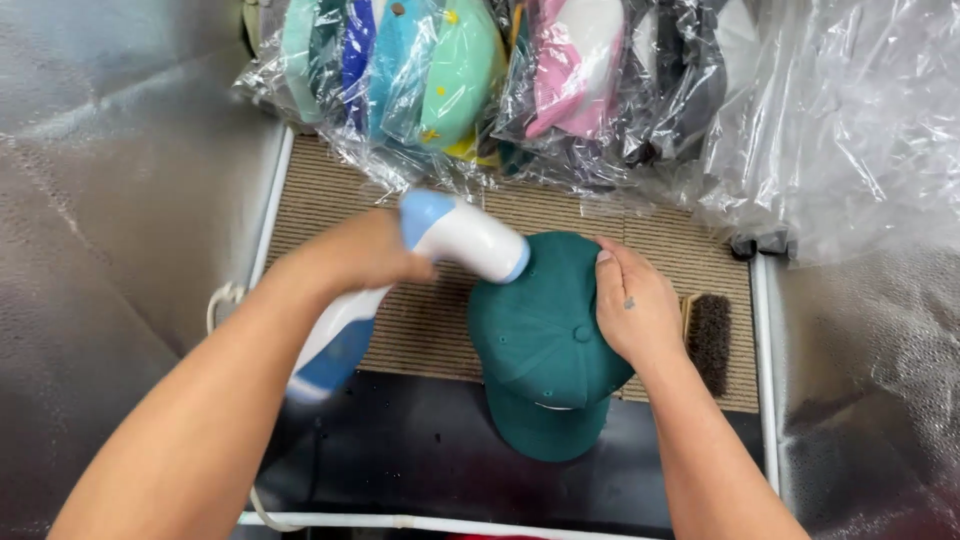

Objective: The person steams a green baseball cap placed on a black form using a handheld garment steamer. They then use a brush to clean the cap's surface and brim. Finally, the person removes the cap from the form and places it on a white plastic bin.

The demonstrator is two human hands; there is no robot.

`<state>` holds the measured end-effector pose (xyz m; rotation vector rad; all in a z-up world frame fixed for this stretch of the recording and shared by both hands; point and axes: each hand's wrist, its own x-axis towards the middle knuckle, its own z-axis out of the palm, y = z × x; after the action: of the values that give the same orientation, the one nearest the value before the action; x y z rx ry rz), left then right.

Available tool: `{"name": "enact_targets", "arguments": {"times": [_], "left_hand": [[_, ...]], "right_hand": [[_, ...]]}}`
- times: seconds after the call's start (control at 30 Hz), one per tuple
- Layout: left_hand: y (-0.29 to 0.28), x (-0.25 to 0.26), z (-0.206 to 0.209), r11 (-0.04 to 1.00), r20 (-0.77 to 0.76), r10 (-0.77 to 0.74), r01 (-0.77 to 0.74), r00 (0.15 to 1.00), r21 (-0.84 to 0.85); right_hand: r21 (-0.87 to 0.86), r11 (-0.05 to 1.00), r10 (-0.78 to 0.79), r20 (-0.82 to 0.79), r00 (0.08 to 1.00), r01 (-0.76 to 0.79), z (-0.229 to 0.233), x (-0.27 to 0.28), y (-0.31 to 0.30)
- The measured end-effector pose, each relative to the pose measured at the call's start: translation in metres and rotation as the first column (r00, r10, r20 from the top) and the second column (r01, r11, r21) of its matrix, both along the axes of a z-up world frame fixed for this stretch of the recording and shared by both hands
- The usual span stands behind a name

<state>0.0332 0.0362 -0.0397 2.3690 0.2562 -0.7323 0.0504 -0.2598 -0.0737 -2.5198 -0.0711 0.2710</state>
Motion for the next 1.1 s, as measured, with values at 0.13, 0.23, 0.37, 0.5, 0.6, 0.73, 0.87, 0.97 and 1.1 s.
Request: {"name": "enact_targets", "arguments": {"times": [0.13,0.23,0.37,0.5,0.6,0.73,0.87,0.97,1.1], "left_hand": [[-0.015,0.057,-0.018,0.962,0.133,-0.162,0.127,0.978,0.242],[-0.034,0.057,0.025,0.883,0.173,-0.270,0.172,0.947,0.436],[-0.049,0.009,0.056,0.732,0.287,-0.525,0.253,0.801,0.632],[-0.068,-0.024,0.064,0.669,0.399,-0.617,0.186,0.678,0.719],[-0.088,-0.008,0.054,0.786,0.583,-0.523,0.087,0.622,0.612],[-0.093,-0.021,0.066,0.726,0.531,-0.578,0.093,0.620,0.682],[-0.088,-0.031,0.072,0.663,0.426,-0.614,0.140,0.665,0.736],[-0.099,-0.012,0.057,0.691,0.499,-0.600,0.091,0.626,0.717],[-0.119,0.012,0.049,0.711,0.570,-0.617,0.074,0.543,0.699]], "right_hand": [[0.004,1.000,0.003,-0.003,1.000,-0.003,0.003,-0.002,0.003],[0.037,0.999,-0.010,0.005,1.000,0.010,0.001,0.001,0.003],[0.073,0.995,-0.062,-0.011,0.998,0.063,0.000,0.000,0.002],[0.133,0.988,-0.078,-0.004,0.997,0.078,-0.002,-0.003,0.000],[0.175,0.981,-0.086,0.018,0.996,0.082,0.004,-0.004,0.000],[0.203,0.972,-0.120,0.015,0.993,0.114,-0.007,-0.003,-0.005],[0.228,0.963,-0.149,-0.010,0.989,0.147,-0.007,0.001,-0.005],[0.265,0.951,-0.154,-0.034,0.987,0.158,-0.006,-0.001,-0.005],[0.313,0.925,-0.190,-0.114,0.975,0.217,-0.002,0.000,-0.003]]}}
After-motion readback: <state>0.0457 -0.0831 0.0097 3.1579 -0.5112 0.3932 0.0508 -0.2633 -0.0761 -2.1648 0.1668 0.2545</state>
